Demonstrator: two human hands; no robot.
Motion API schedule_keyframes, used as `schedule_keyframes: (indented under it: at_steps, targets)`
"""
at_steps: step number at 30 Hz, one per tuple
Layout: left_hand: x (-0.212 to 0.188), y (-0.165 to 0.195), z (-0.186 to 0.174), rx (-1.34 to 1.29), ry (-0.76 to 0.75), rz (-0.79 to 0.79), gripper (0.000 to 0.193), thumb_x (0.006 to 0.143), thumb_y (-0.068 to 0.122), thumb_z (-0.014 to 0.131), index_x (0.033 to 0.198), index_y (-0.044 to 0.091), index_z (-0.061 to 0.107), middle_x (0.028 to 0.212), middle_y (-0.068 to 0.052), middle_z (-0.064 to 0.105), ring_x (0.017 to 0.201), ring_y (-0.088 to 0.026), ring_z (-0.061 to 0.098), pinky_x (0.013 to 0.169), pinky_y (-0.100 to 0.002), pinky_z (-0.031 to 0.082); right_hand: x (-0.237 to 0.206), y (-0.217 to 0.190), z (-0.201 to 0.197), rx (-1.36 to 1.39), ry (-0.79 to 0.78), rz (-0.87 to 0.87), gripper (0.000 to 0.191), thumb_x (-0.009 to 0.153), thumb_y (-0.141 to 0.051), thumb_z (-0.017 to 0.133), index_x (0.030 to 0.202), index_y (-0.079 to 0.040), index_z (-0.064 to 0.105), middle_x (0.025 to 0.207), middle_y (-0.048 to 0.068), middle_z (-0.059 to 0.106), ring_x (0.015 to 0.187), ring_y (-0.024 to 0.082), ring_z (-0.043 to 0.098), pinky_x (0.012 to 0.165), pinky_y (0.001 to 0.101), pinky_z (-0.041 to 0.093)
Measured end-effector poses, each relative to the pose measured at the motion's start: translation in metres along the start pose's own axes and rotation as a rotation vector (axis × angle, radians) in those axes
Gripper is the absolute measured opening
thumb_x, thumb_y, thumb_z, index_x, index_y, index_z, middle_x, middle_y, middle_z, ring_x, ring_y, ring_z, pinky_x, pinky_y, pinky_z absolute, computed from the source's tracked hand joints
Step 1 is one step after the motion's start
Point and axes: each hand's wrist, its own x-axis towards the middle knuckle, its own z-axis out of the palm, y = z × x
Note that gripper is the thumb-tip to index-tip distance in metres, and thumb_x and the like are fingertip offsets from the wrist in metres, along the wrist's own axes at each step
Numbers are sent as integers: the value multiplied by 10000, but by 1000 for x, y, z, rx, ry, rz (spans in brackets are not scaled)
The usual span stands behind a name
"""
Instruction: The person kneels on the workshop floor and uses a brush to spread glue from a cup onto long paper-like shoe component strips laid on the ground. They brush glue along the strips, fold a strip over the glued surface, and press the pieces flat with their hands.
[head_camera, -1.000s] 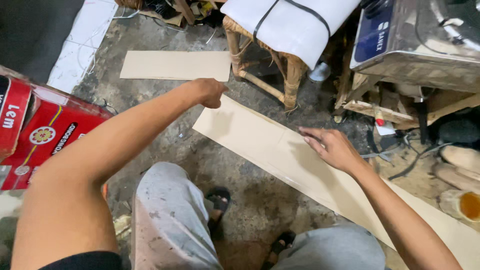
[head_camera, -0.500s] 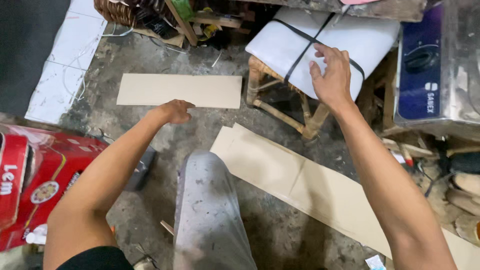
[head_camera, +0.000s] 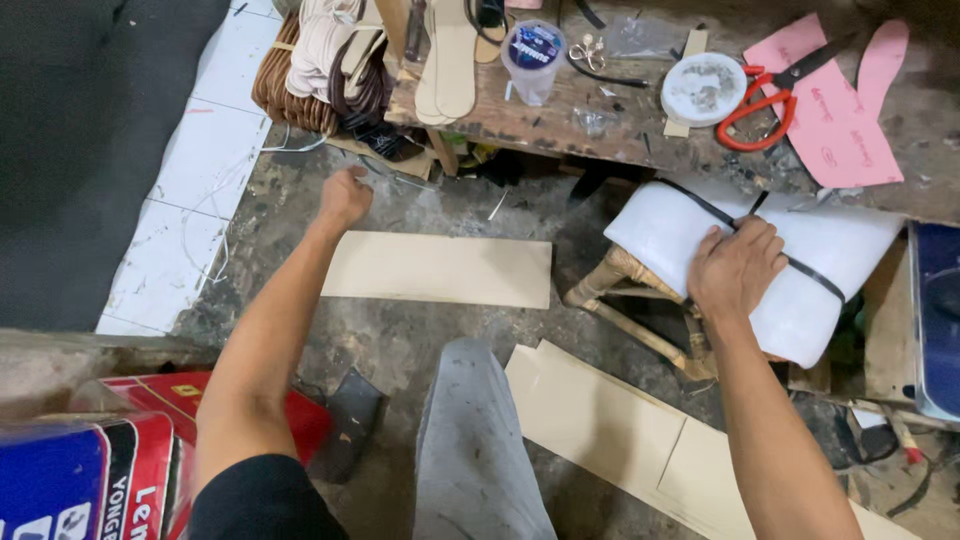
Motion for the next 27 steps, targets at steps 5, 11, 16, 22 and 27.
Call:
schedule_keyframes:
  at_steps: [5, 11, 16, 22, 27]
  targets:
    - [78, -3, -10, -128, 163, 109, 422, 862, 185, 729, 1260, 49, 693, 1183, -293, 662, 1187, -447, 574, 1037, -482, 466, 6, -7, -6, -70, -39, 24, 372, 1021, -254, 643, 1229, 38, 546, 1216, 212, 578, 1156, 394, 509, 970, 519, 342]
    - [180, 22, 10, -143, 226, -19, 513, 896, 252, 793, 1382, 196, 640, 1364, -320, 500, 1254, -495, 512, 1086, -531, 432, 8, 0, 2, -134, -81, 17, 366, 1052, -263, 611, 1258, 35, 558, 1152, 221, 574, 1126, 397, 515, 1001, 530, 355]
    - [234, 31, 26, -73, 35, -5, 662, 812, 273, 832, 1416, 374, 581, 1630, -223, 166, 1458, -491, 274, 1125, -664, 322, 0, 17, 10, -158, -108, 15, 330, 1061, -251, 596, 1233, 27, 548, 1143, 216, 560, 1113, 402, 506, 1023, 523, 360]
    - [257, 30, 38, 77, -216, -98, 588, 889, 304, 744, 1420, 408, 517, 1686, -158, 6, 1475, -508, 148, 993, -848, 291, -17, 46, 22, -200, -75, -99, 325, 1094, -243, 537, 1261, 36, 526, 1149, 203, 531, 1110, 383, 493, 1003, 489, 355]
    - [263, 30, 47, 279, -196, -103, 368, 999, 145, 606, 1331, 305, 624, 1610, -225, 229, 1296, -489, 512, 894, -743, 513, -23, 64, 33, -248, -79, -132, 308, 1073, -230, 485, 1247, 21, 525, 1148, 186, 521, 1116, 366, 487, 990, 466, 351]
